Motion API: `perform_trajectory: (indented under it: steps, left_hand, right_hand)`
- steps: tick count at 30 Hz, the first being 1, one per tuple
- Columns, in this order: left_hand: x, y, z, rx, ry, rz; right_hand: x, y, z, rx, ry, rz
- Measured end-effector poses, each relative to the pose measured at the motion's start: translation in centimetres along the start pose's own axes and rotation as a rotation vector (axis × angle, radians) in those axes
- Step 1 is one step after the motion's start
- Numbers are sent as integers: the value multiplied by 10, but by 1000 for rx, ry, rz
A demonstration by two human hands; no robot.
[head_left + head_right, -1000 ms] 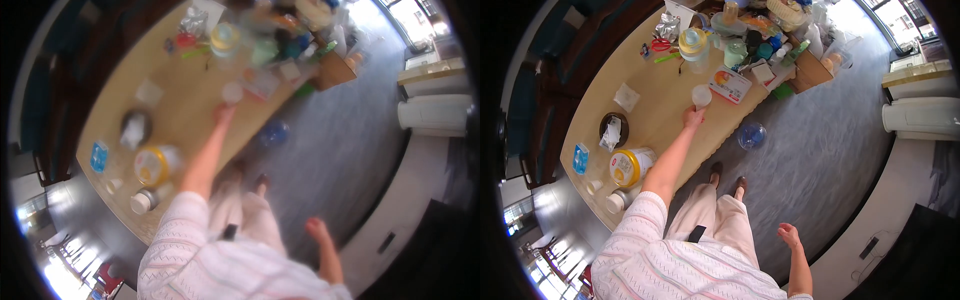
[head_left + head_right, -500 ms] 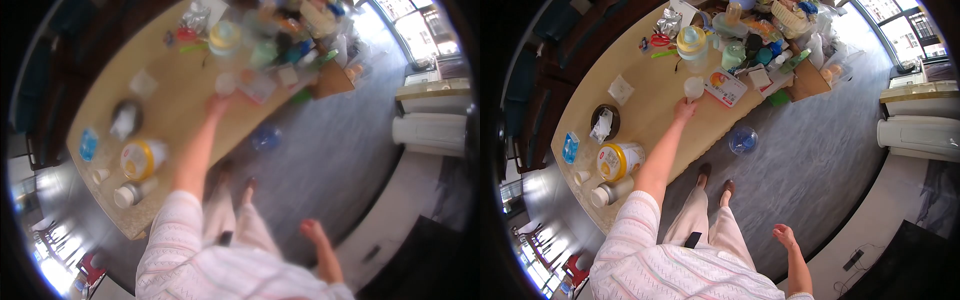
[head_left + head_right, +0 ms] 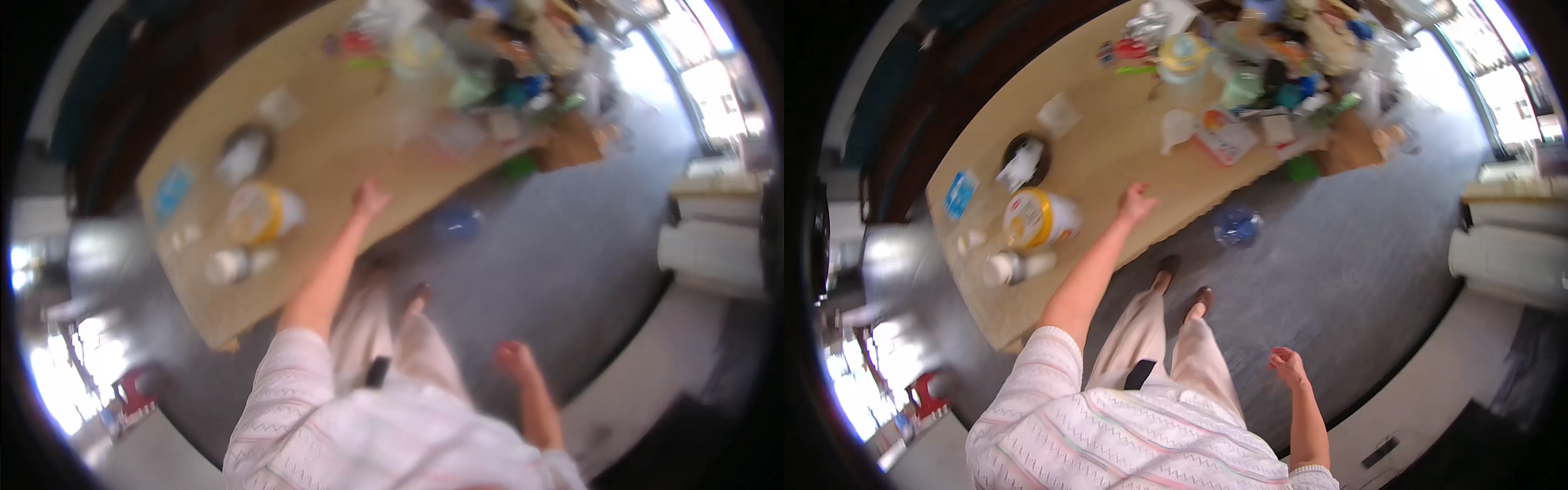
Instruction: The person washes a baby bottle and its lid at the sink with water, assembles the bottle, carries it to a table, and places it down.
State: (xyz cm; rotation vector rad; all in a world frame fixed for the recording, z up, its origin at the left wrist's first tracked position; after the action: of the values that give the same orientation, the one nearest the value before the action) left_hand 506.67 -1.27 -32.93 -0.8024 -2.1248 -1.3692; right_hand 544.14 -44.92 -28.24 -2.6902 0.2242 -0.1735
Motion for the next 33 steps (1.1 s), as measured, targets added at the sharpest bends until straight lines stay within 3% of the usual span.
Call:
perform_trajectory:
  steps: [2,9,12,16,20,28,30,33]
  left_hand:
    - [-1,-41,-41,21,-102,31]
    - [83,-83,-185,312,-268,-89]
    - [97,-108,-207,393,-240,-98]
    - [97,-159,-217,350,-207,-144]
    - [123,-205,-213,386,-242,-128]
    - [153,-263,-193,324,-493,23]
    - [143,-275,-189,315,-544,47]
    - [140,-270,-188,293,-527,59]
  right_hand:
    - [-5,-28,-3,18,-7,-1]
    - [-14,-94,29,175,-138,-770]
    - [-14,-106,45,67,-85,-367]
    - [-34,-127,37,124,-88,-426]
    - [-83,-135,35,192,-109,-707]
    - [-228,-128,32,364,-314,-1021]
    - [-293,-163,-8,316,-270,-943]
    - [-319,-155,-15,361,-312,-753]
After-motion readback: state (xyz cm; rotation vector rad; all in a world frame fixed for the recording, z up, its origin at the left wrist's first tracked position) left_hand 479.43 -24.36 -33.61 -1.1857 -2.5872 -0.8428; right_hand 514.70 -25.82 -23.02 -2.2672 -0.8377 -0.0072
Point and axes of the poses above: each hand's wrist, its own z-axis towards the middle knuckle, its own x-axis out of the back of the hand, y = z × x, the point moved 4 cm from there along z, towards the middle knuckle, and after that the axes turned 5 degrees about x, right-handed, at the moved point
